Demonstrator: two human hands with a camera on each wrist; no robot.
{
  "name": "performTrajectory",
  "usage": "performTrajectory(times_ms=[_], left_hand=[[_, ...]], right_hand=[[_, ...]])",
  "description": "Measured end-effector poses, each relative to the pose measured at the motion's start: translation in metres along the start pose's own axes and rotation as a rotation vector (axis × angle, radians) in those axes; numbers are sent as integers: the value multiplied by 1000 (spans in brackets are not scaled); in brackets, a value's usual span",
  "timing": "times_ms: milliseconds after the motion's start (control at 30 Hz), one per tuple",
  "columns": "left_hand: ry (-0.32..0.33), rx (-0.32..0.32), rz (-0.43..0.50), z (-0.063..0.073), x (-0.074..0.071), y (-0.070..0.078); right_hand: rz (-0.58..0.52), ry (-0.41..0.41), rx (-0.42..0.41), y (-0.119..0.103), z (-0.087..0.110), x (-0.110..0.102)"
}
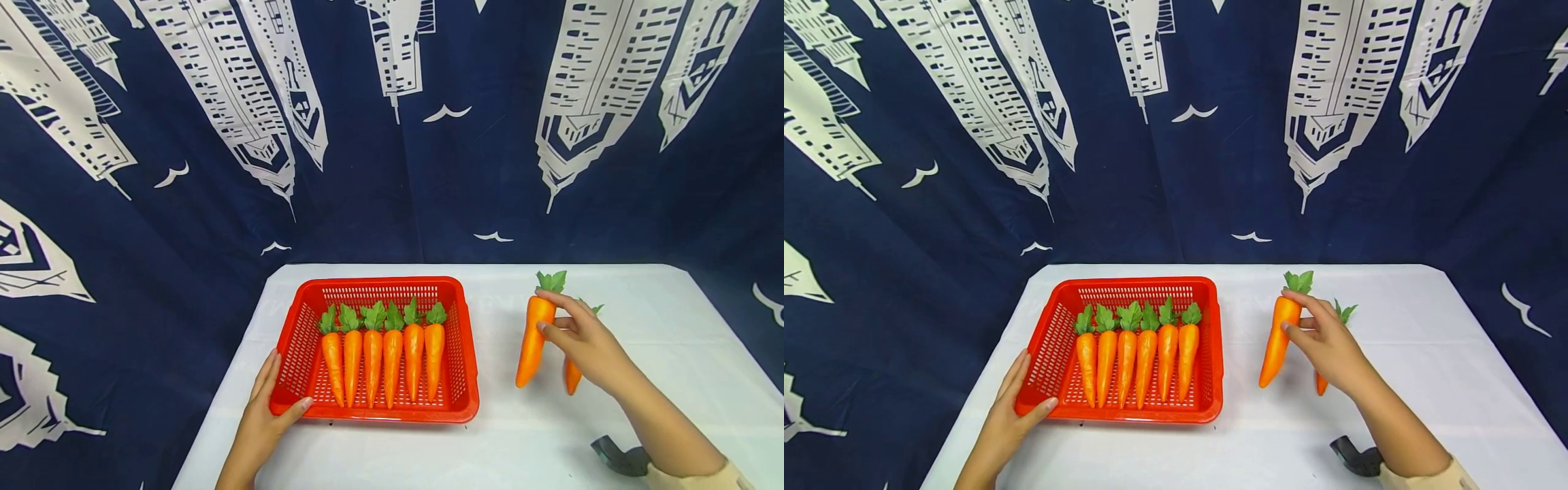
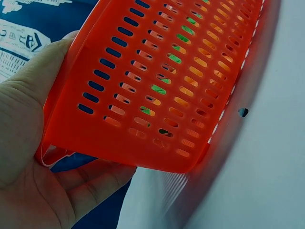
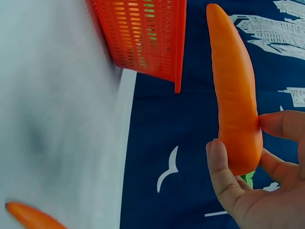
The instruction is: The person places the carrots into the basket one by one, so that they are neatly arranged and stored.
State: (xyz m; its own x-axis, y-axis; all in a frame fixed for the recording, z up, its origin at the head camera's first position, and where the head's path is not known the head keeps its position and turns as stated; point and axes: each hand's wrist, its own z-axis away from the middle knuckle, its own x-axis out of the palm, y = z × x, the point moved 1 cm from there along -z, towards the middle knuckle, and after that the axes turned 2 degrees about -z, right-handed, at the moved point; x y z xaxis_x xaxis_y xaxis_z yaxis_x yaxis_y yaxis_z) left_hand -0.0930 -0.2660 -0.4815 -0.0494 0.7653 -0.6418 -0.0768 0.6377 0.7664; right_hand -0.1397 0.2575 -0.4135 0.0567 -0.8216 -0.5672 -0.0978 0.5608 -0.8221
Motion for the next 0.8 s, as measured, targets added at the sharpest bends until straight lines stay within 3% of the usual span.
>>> performTrajectory(times_ms=[800], left_hand=[[8,8,-8,1,1,-1]], right_hand=[[-142,-16,-74,-44,-38,40]])
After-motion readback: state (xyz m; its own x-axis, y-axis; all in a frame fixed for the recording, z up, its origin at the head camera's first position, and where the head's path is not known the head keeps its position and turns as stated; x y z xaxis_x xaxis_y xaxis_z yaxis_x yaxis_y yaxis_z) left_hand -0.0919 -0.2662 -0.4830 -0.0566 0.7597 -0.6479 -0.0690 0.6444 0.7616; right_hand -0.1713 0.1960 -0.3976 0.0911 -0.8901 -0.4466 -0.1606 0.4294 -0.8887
